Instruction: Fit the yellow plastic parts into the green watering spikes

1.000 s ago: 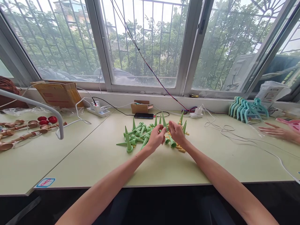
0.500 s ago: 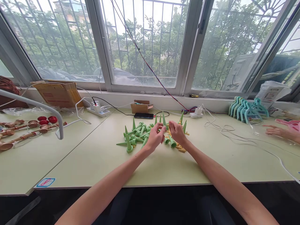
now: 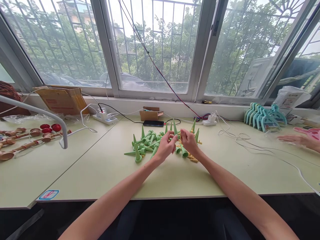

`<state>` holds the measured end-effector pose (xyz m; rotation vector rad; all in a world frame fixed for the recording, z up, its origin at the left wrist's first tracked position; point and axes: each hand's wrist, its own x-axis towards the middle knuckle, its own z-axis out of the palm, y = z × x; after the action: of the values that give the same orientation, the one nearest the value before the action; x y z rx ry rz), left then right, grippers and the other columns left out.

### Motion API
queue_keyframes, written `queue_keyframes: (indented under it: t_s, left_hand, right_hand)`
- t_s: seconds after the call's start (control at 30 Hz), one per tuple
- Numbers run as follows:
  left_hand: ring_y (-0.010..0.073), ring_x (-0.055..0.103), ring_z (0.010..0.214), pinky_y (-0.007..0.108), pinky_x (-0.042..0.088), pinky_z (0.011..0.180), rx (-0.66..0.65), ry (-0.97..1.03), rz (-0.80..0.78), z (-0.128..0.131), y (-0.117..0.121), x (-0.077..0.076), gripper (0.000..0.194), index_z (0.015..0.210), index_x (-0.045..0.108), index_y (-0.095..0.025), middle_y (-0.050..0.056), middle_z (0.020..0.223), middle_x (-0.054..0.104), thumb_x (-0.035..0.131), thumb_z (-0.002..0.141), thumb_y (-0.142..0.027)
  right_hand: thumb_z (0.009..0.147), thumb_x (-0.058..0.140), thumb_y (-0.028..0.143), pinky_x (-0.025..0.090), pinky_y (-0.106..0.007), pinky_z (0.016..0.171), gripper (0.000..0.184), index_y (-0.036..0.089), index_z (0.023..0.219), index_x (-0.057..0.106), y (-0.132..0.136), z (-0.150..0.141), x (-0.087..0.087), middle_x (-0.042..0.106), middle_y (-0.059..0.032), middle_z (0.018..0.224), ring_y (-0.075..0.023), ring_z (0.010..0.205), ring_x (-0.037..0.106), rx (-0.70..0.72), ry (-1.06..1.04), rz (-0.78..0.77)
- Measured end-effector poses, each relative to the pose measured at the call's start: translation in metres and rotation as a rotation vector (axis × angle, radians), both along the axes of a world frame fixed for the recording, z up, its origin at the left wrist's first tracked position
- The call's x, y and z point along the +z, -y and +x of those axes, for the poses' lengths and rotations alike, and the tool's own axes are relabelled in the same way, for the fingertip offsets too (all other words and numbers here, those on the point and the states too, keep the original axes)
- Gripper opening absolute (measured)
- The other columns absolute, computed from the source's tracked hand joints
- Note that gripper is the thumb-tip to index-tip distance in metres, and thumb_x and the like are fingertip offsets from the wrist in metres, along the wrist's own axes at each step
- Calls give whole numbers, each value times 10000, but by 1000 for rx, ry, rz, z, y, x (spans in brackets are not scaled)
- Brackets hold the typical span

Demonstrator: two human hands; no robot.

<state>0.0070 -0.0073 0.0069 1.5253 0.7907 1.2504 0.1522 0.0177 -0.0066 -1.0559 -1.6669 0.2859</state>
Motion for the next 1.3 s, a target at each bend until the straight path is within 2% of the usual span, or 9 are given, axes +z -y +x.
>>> queue_keyframes:
  t_s: [0.2,0.33,0.5,0.67,0.8,0.97,1.1,1.2,1.3]
  left_hand:
    - [4,446,423,177,329,364,60,-87,74,-2,-3,-5,329,1028,507,-210,14,980,539,603,841,-464]
    - [10,457,494,164,362,437,125,-169,136,-2,-3,-7,269,1050,547,-214,40,1059,553,589,858,-399]
    - [71,522,641,162,395,505,170,-158,214,-2,-5,-10,239,1057,595,-217,66,1085,581,604,856,-346]
    - [68,476,609,181,395,517,222,-212,359,-5,-8,-11,231,1094,629,-236,59,1056,553,583,874,-286]
    - [58,445,577,191,391,522,249,-244,408,-5,-9,-11,216,1078,653,-239,56,1050,538,563,882,-235]
    - [54,448,564,207,409,545,285,-251,393,-5,-7,-8,226,1065,667,-236,59,1059,540,555,873,-193]
    - [41,439,537,224,436,571,338,-218,340,-3,-6,-7,299,1160,581,-231,56,1064,542,583,861,-220]
    - [27,424,485,212,407,508,362,-149,207,-1,-7,-7,315,1116,510,-207,39,1008,566,628,835,-286]
    - [42,423,430,197,347,416,302,-29,17,-1,-10,-7,251,936,485,-193,-8,797,565,603,849,-396]
  right_hand:
    - [993,299,542,329,-298,509,465,239,643,347,0,0,-1,395,19,520,-143,496,377,21,-46,-36]
    - [992,303,542,338,-297,513,467,239,641,351,-1,0,-1,403,19,524,-140,494,381,22,-51,-45]
    - [987,313,550,335,-283,512,476,233,634,353,1,0,1,392,33,508,-127,486,371,17,-49,-51]
    - [984,318,560,327,-274,492,486,232,628,365,2,-2,2,392,33,500,-124,473,366,39,-72,-64]
    - [988,322,539,322,-275,487,482,233,616,358,0,-2,-1,396,28,501,-126,471,365,54,-78,-62]
    - [997,321,516,319,-268,515,464,221,645,385,2,-5,-1,421,27,550,-122,506,369,48,-18,-33]
    - [998,323,508,313,-265,531,458,219,649,382,4,-7,2,432,27,559,-121,513,365,-25,15,7]
    - [1003,321,495,310,-262,533,453,220,646,369,4,-7,3,429,32,549,-118,498,360,-59,15,13]
    - [1007,317,481,309,-262,537,449,222,644,364,4,-6,3,421,36,540,-117,493,363,-65,36,26]
